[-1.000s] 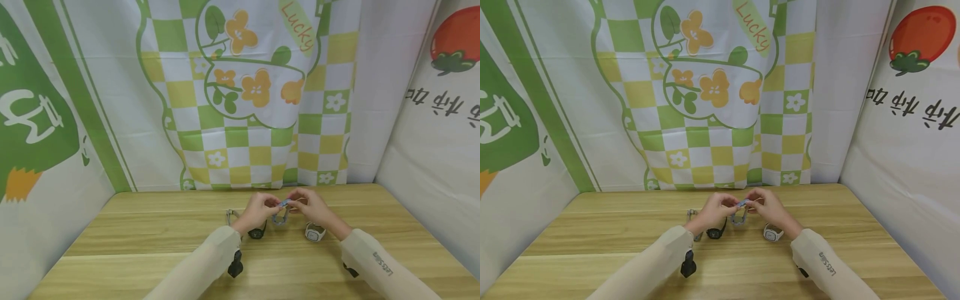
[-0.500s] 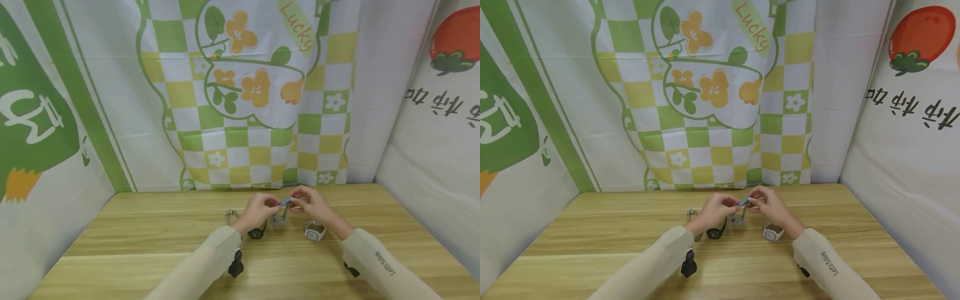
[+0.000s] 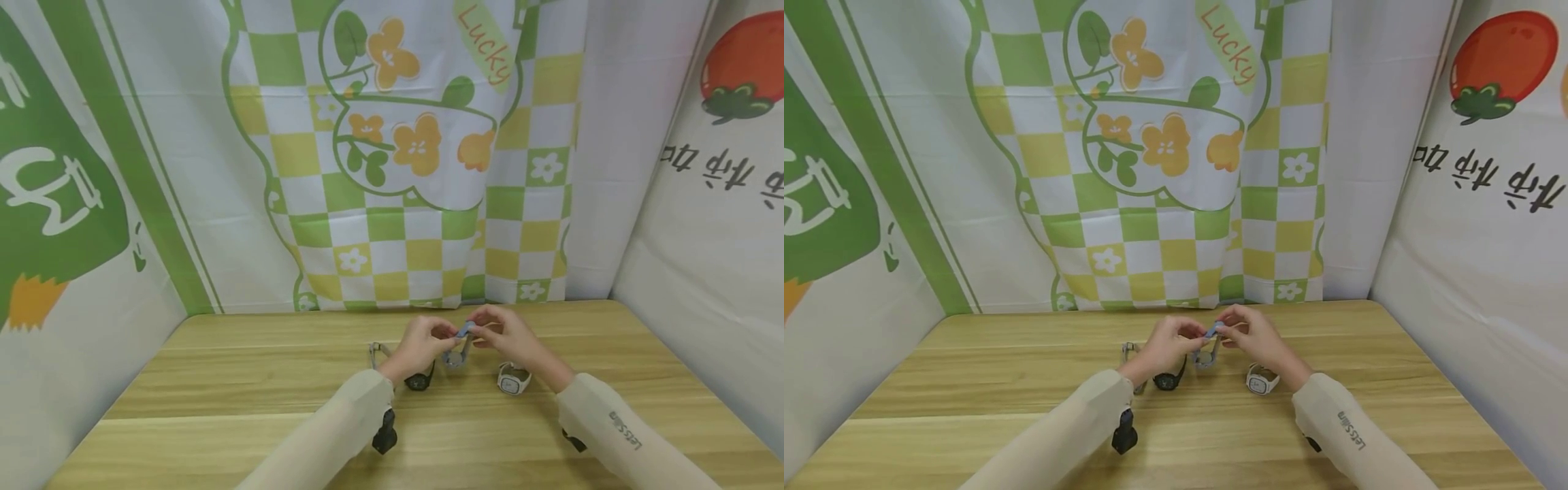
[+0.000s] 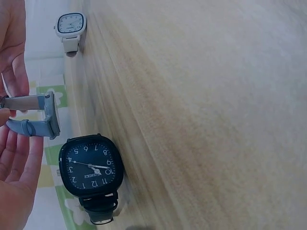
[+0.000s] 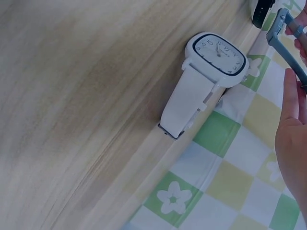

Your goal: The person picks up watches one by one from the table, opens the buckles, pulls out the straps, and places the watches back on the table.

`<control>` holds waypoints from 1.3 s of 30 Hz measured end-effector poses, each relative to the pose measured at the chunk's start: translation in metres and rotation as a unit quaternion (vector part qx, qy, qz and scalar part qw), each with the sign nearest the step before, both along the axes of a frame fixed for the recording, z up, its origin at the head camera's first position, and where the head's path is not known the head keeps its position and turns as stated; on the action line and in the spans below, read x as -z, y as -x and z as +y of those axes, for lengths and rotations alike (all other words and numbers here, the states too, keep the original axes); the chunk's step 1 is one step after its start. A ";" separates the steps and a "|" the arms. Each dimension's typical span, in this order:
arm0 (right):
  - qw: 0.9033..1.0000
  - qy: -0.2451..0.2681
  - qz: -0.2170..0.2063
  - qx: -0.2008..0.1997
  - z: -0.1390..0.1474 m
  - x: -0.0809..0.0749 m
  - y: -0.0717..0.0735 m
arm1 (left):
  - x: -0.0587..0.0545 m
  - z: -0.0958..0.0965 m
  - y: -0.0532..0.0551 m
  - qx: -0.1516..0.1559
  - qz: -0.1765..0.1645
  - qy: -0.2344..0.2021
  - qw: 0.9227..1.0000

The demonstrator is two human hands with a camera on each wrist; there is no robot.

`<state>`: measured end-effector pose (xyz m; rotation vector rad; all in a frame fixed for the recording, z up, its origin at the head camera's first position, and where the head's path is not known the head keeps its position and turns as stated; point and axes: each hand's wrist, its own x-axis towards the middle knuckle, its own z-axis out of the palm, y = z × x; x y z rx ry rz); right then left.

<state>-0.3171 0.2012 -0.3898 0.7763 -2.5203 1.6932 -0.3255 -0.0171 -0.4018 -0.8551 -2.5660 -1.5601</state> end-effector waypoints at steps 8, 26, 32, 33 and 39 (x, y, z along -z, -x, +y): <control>1.000 -0.013 0.006 -0.009 0.000 0.001 0.000 | -0.001 0.002 -0.001 0.000 -0.004 0.001 1.000; 1.000 0.009 0.017 0.015 0.001 0.001 0.000 | 0.002 0.004 -0.001 0.005 -0.014 -0.020 1.000; 0.999 0.019 0.017 0.024 0.002 0.000 -0.001 | 0.002 0.005 0.000 0.003 -0.012 -0.016 1.000; 0.999 0.020 0.016 0.027 0.002 -0.001 -0.001 | 0.002 0.005 -0.001 0.002 -0.012 -0.016 1.000; 0.999 0.024 0.018 0.045 0.001 -0.002 -0.002 | 0.002 0.005 -0.002 0.002 -0.010 -0.016 1.000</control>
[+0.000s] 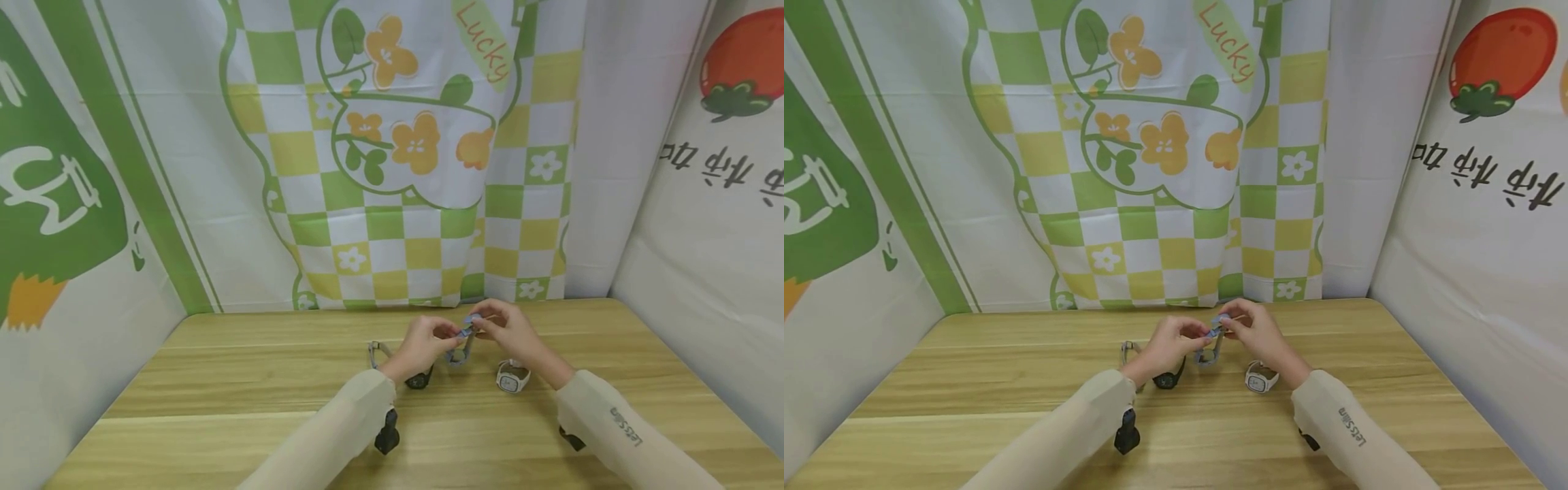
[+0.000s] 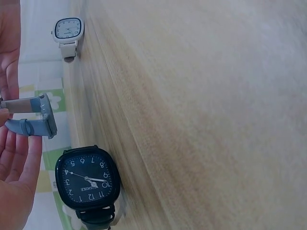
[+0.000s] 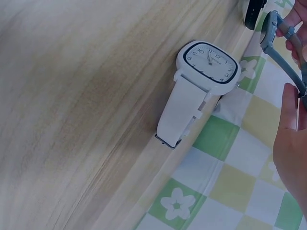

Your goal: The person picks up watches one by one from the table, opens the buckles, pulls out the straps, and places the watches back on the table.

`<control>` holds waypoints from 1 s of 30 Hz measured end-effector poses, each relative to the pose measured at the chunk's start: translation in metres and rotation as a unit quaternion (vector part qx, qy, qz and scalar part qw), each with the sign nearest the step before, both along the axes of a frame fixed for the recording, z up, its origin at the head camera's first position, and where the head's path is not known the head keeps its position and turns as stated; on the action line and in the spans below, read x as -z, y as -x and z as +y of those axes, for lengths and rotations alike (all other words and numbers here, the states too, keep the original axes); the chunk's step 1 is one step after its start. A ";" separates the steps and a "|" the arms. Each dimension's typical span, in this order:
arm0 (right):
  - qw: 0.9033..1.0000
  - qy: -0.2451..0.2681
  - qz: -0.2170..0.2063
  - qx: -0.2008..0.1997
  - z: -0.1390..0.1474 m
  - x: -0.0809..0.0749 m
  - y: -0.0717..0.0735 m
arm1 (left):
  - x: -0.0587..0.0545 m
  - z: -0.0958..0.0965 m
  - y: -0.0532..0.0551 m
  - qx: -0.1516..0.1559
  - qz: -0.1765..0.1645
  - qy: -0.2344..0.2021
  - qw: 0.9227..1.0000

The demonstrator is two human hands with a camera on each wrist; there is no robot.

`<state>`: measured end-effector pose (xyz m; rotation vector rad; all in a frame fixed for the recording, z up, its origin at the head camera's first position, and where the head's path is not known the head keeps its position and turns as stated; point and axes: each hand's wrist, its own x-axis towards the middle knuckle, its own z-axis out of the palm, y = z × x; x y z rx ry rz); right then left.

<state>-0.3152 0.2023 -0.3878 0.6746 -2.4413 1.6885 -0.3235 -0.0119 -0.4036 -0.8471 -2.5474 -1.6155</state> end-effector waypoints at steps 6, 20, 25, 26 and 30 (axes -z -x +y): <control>1.000 0.015 0.006 0.011 -0.001 -0.001 0.000 | 0.000 0.000 -0.001 0.001 0.003 0.005 1.000; 0.999 0.040 0.016 0.017 0.001 -0.006 0.000 | 0.001 0.001 -0.002 -0.004 -0.004 0.008 1.000; 0.999 0.044 0.007 0.019 0.003 -0.009 0.001 | 0.002 0.000 -0.002 -0.003 -0.003 0.001 1.000; 0.999 0.047 0.003 0.019 0.003 -0.009 0.000 | 0.002 0.000 -0.002 -0.003 -0.004 0.000 1.000; 0.998 0.063 -0.007 0.017 0.003 -0.010 0.001 | 0.001 0.001 -0.002 -0.006 -0.009 -0.001 1.000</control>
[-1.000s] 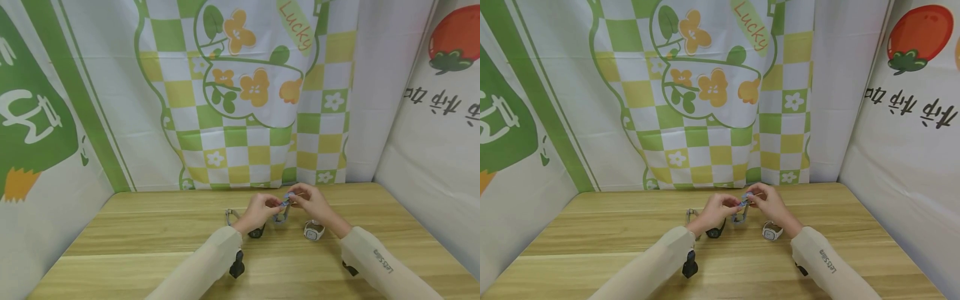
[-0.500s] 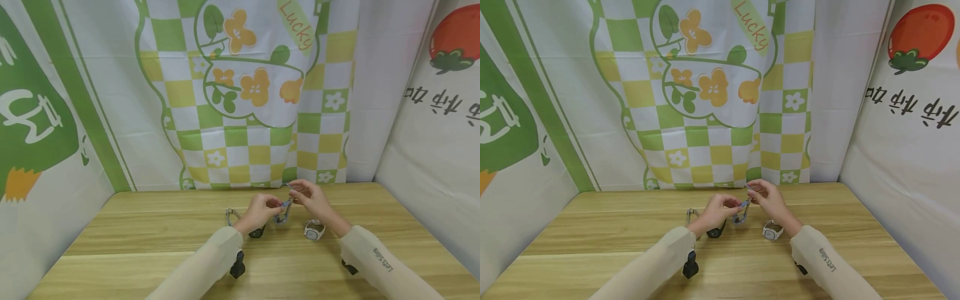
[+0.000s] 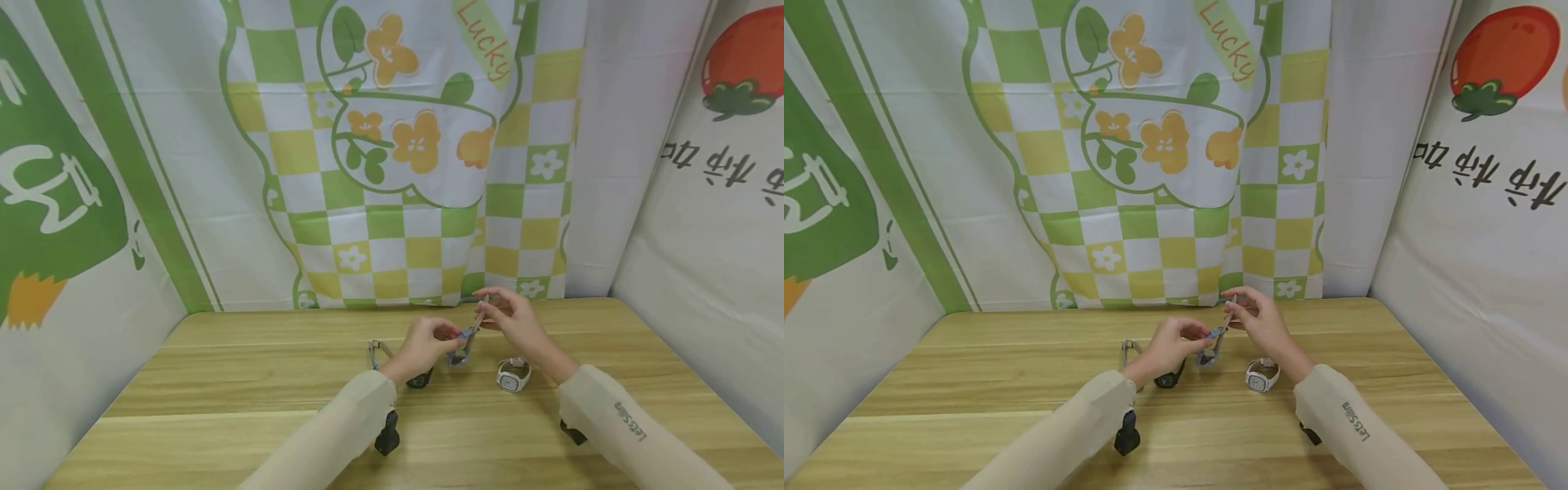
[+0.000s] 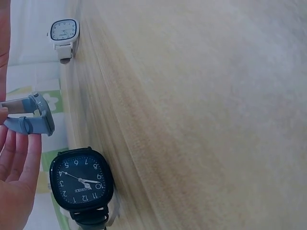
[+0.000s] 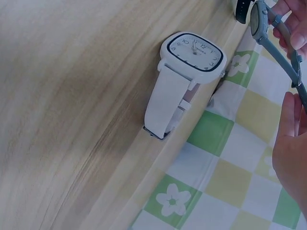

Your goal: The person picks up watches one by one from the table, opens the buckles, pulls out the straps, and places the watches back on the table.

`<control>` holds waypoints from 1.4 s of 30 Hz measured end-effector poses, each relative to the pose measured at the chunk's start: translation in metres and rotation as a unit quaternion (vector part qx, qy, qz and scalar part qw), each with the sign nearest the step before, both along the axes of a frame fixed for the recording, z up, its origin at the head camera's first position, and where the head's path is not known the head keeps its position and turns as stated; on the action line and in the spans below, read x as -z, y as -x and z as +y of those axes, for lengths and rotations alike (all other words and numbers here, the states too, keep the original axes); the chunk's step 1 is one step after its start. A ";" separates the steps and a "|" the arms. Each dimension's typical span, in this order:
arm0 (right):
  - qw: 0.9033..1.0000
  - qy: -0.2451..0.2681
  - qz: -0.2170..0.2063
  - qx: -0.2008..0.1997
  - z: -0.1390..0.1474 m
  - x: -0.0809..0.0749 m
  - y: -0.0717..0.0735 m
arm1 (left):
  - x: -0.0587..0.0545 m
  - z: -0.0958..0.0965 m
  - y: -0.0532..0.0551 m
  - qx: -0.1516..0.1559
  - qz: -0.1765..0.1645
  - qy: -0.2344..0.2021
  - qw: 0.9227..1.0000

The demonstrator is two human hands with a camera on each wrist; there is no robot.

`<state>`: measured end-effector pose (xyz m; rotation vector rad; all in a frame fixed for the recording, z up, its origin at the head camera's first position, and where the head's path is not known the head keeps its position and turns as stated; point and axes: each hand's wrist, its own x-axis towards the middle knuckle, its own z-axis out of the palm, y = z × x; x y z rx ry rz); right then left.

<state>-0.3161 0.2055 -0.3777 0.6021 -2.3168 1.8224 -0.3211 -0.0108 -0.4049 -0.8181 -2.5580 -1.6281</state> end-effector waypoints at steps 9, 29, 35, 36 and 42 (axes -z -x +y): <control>1.000 -0.001 0.004 0.012 0.000 -0.002 -0.002 | -0.001 0.001 0.000 0.007 0.007 -0.002 1.000; 0.999 -0.005 0.007 0.035 -0.001 -0.007 -0.007 | -0.004 0.006 0.001 0.002 -0.014 -0.005 1.000; 0.999 0.010 -0.006 0.041 -0.002 -0.006 -0.007 | -0.004 0.007 0.002 0.009 -0.010 -0.007 1.000; 0.999 0.012 -0.008 0.040 -0.002 -0.006 -0.007 | -0.004 0.007 0.002 0.012 -0.011 -0.006 1.000; 0.999 0.013 -0.012 0.042 -0.002 -0.007 -0.007 | -0.007 0.007 0.004 0.036 -0.031 -0.001 0.999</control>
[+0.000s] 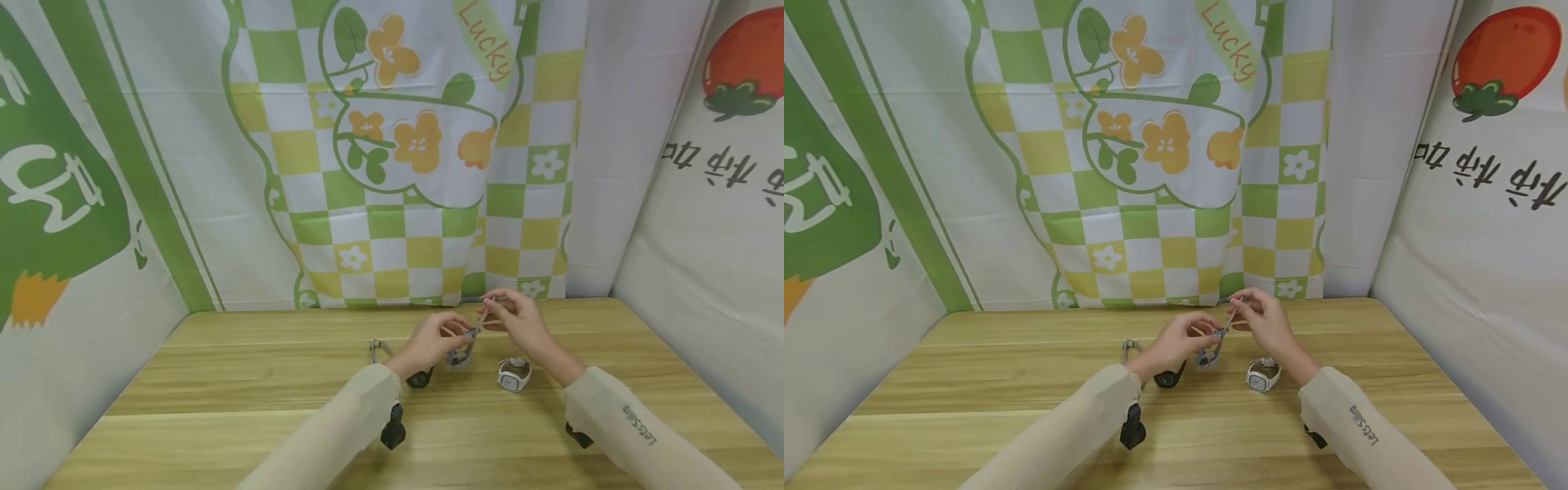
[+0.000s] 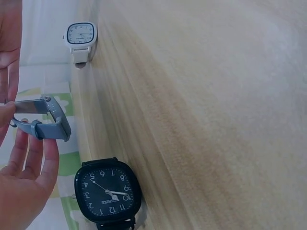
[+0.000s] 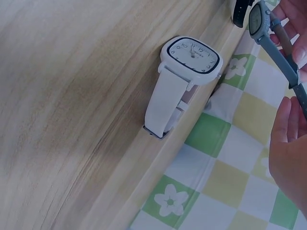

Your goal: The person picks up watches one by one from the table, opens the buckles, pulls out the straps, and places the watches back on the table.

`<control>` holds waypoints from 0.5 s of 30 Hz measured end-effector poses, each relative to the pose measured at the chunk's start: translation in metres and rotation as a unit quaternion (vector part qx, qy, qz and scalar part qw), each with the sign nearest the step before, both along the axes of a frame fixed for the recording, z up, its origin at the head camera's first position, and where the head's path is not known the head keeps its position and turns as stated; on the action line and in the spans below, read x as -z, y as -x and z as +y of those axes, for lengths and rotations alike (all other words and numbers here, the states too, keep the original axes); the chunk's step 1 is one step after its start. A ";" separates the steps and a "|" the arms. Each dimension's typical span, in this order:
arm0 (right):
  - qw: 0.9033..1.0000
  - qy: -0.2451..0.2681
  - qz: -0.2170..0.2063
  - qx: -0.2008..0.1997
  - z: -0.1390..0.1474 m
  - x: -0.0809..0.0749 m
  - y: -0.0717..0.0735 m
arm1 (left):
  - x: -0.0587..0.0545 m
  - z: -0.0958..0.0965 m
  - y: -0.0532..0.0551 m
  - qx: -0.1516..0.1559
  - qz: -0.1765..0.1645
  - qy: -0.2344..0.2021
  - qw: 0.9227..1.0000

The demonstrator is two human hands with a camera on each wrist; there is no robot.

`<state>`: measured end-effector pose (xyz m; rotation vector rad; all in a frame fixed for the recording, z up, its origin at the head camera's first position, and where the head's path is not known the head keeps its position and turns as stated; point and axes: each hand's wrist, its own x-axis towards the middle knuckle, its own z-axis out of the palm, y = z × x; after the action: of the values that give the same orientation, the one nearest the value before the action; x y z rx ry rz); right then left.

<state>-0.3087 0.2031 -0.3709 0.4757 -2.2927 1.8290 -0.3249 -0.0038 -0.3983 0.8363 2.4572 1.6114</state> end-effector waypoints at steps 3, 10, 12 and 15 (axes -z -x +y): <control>1.000 0.001 -0.001 -0.001 0.000 0.000 0.000 | -0.002 0.000 0.000 0.010 -0.010 -0.001 1.000; 1.000 0.009 -0.001 0.000 -0.002 0.000 -0.001 | -0.005 -0.001 0.000 0.038 -0.029 0.006 0.999; 1.000 0.013 -0.005 0.002 -0.002 0.000 -0.001 | -0.005 -0.001 0.001 0.045 -0.038 0.006 0.998; 1.000 0.019 -0.010 0.002 -0.003 -0.001 -0.002 | -0.005 -0.002 0.001 0.050 -0.047 0.004 0.998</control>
<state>-0.3068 0.2003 -0.3700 0.4486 -2.2654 1.8795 -0.3257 -0.0057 -0.3929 0.8473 2.3186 1.5701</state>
